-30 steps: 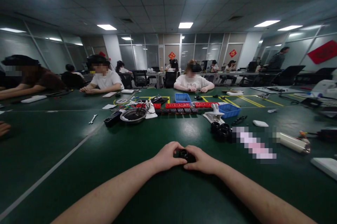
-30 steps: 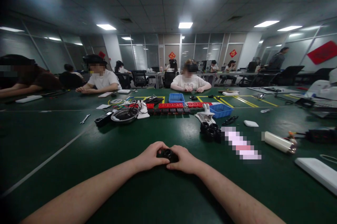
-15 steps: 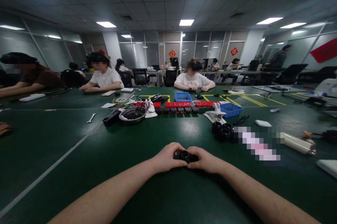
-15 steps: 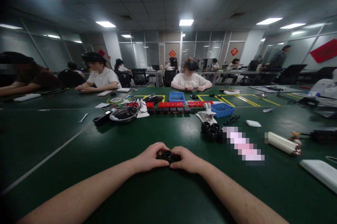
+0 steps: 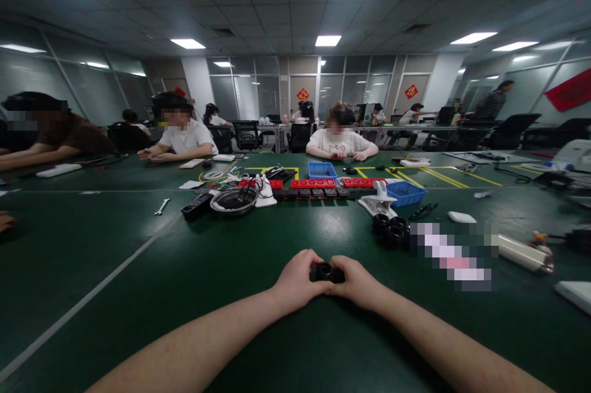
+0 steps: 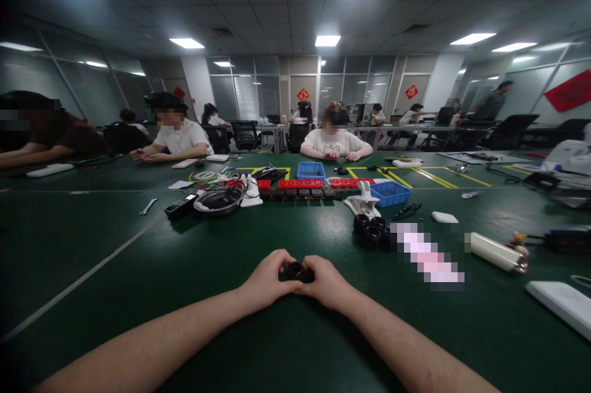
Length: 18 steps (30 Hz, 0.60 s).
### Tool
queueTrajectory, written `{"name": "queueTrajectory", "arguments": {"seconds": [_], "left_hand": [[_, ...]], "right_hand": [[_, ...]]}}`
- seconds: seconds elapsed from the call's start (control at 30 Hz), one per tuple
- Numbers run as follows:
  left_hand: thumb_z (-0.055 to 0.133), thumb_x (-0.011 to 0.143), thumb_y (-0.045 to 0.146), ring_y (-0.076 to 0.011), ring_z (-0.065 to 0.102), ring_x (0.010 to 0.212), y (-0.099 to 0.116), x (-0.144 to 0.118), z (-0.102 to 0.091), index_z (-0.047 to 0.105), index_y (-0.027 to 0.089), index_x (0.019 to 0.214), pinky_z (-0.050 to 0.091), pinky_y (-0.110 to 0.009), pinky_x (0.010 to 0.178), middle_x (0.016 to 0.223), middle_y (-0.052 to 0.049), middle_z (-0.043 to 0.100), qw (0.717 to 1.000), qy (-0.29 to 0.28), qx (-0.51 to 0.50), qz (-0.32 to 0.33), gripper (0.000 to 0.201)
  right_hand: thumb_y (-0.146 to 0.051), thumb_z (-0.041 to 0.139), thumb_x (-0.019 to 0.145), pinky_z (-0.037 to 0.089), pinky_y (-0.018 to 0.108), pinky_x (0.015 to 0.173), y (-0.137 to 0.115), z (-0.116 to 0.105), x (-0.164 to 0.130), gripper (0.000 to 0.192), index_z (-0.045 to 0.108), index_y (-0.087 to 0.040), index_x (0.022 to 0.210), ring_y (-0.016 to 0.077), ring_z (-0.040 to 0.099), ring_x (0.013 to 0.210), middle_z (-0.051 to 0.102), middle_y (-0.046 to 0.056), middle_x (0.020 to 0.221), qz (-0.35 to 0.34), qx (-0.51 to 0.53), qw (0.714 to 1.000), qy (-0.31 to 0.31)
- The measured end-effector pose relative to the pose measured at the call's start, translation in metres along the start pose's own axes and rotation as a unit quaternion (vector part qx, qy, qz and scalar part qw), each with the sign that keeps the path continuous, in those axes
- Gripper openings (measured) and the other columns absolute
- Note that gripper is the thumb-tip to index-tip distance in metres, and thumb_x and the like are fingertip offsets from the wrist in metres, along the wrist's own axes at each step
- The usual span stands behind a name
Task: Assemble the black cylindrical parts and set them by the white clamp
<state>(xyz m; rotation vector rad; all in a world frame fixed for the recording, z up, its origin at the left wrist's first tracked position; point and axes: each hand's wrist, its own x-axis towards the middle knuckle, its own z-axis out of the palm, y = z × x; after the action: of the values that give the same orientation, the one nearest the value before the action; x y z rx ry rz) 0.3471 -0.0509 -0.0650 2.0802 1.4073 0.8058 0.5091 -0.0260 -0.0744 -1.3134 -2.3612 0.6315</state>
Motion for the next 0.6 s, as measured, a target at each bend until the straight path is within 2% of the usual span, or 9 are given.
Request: {"name": "queueTrajectory", "arguments": {"seconds": [0.13, 0.27, 0.37, 0.47, 0.6], "left_hand": [[0.065, 0.062, 0.03, -0.0168, 0.047, 0.076, -0.003, 0.001, 0.007, 0.051, 0.018, 0.082, 0.037, -0.025, 0.063, 0.083, -0.001, 0.049, 0.998, 0.052, 0.014, -0.014, 0.027], [0.064, 0.063, 0.025, -0.0165, 0.047, 0.078, -0.005, 0.002, 0.004, 0.051, 0.018, 0.084, 0.038, -0.025, 0.065, 0.085, -0.001, 0.05, 0.999, 0.043, -0.004, 0.021, 0.026], [0.064, 0.063, 0.024, -0.0152, 0.047, 0.075, -0.005, 0.003, -0.003, 0.052, 0.018, 0.086, 0.038, -0.024, 0.064, 0.084, 0.0, 0.05, 0.999, 0.001, -0.015, 0.049, 0.026], [0.063, 0.064, 0.027, -0.0142, 0.046, 0.072, -0.006, 0.004, -0.009, 0.053, 0.018, 0.089, 0.037, -0.023, 0.062, 0.082, 0.0, 0.049, 0.997, -0.037, -0.012, 0.066, 0.028], [0.062, 0.066, 0.031, -0.014, 0.045, 0.072, -0.006, 0.006, -0.014, 0.054, 0.019, 0.092, 0.037, -0.022, 0.062, 0.084, 0.0, 0.049, 0.995, -0.066, -0.013, 0.077, 0.03]], "right_hand": [[-0.03, 0.058, 0.065, 0.03, 0.023, 0.054, -0.011, 0.01, -0.003, 0.019, 0.045, -0.017, 0.067, 0.0148, 0.046, 0.064, 0.052, 0.001, 0.069, 0.036, -0.11, 0.991, 0.073], [-0.037, 0.057, 0.066, 0.033, 0.028, 0.062, -0.017, 0.008, -0.005, 0.024, 0.05, -0.016, 0.075, 0.0197, 0.049, 0.073, 0.055, 0.005, 0.078, 0.024, -0.161, 0.983, 0.088], [-0.037, 0.062, 0.062, 0.035, 0.029, 0.067, -0.011, 0.0, -0.005, 0.036, 0.052, -0.017, 0.089, 0.0204, 0.049, 0.08, 0.054, 0.006, 0.088, -0.029, -0.08, 0.995, 0.057], [-0.028, 0.063, 0.063, 0.037, 0.028, 0.072, -0.001, -0.008, -0.003, 0.041, 0.051, -0.018, 0.101, 0.0188, 0.05, 0.084, 0.055, 0.004, 0.092, -0.095, 0.054, 0.994, -0.02], [-0.021, 0.061, 0.065, 0.039, 0.026, 0.067, 0.005, -0.014, 0.0, 0.026, 0.057, -0.015, 0.09, 0.0168, 0.051, 0.077, 0.054, 0.002, 0.082, -0.076, 0.143, 0.984, -0.077]]}}
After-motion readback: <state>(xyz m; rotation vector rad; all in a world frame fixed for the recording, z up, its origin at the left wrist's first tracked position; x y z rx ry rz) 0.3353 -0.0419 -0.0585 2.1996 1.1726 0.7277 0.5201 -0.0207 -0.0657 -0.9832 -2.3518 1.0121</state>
